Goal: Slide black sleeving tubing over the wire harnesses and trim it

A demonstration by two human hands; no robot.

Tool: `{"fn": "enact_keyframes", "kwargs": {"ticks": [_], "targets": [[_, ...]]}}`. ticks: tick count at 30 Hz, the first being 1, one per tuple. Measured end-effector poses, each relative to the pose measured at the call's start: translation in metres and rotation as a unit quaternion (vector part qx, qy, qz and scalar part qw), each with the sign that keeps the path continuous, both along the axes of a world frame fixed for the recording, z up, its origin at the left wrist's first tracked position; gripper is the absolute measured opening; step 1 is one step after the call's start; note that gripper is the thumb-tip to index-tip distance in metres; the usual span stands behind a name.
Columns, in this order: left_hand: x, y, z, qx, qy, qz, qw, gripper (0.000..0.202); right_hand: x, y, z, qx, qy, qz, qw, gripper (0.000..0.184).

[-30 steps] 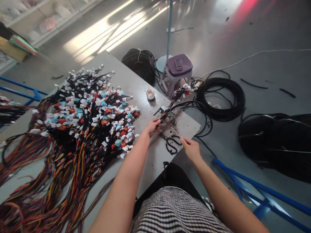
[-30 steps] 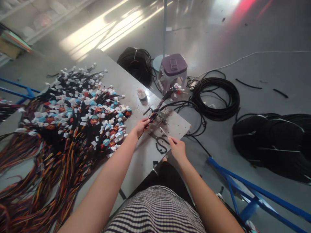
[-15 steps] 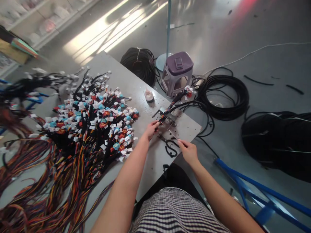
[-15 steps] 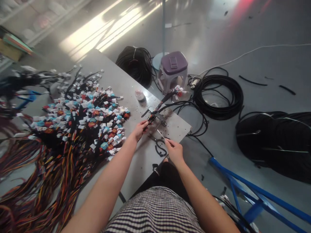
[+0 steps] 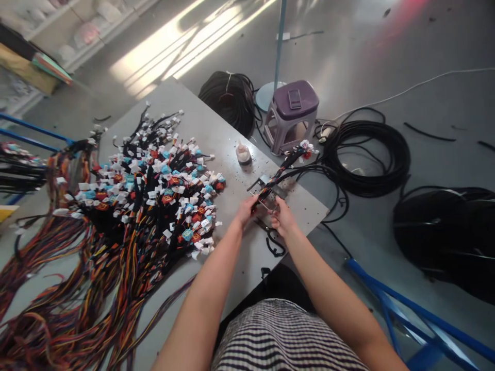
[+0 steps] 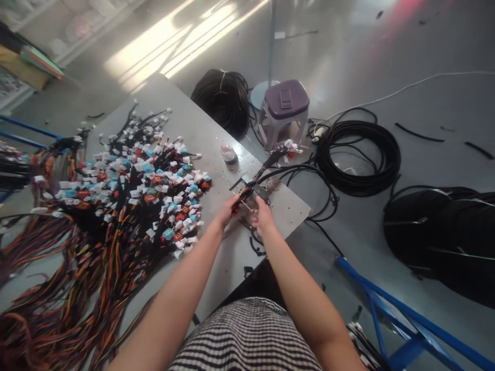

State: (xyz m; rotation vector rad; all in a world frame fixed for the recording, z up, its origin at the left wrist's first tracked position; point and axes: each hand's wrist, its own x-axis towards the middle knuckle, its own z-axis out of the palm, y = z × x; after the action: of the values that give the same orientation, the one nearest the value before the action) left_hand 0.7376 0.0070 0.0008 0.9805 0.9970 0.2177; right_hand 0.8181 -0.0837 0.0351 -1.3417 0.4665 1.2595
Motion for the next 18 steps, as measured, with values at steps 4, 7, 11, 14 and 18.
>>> {"fn": "enact_keyframes", "kwargs": {"ticks": [4, 7, 11, 14, 18], "targets": [[0.007, -0.001, -0.005, 0.052, 0.052, 0.017, 0.997, 0.054, -0.011, 0.018, -0.003, -0.037, -0.091, -0.089, 0.991, 0.023], [0.007, -0.001, -0.005, 0.058, 0.094, -0.01, 0.994, 0.063, 0.027, -0.006, -0.006, 0.018, -0.057, 0.121, 0.991, 0.025], [0.009, -0.001, -0.003, 0.072, 0.14, -0.029, 0.987, 0.069, 0.103, -0.019, -0.008, 0.013, -0.061, 0.195, 0.979, 0.013], [0.012, 0.001, 0.005, 0.078, 0.159, -0.022, 0.984, 0.067, 0.129, 0.015, -0.01, -0.001, -0.057, 0.089, 0.994, 0.014], [0.002, -0.014, 0.028, 0.27, 0.177, 0.05, 0.945, 0.048, 0.15, 0.031, -0.001, -0.047, -0.142, -0.05, 0.987, 0.02]]}}
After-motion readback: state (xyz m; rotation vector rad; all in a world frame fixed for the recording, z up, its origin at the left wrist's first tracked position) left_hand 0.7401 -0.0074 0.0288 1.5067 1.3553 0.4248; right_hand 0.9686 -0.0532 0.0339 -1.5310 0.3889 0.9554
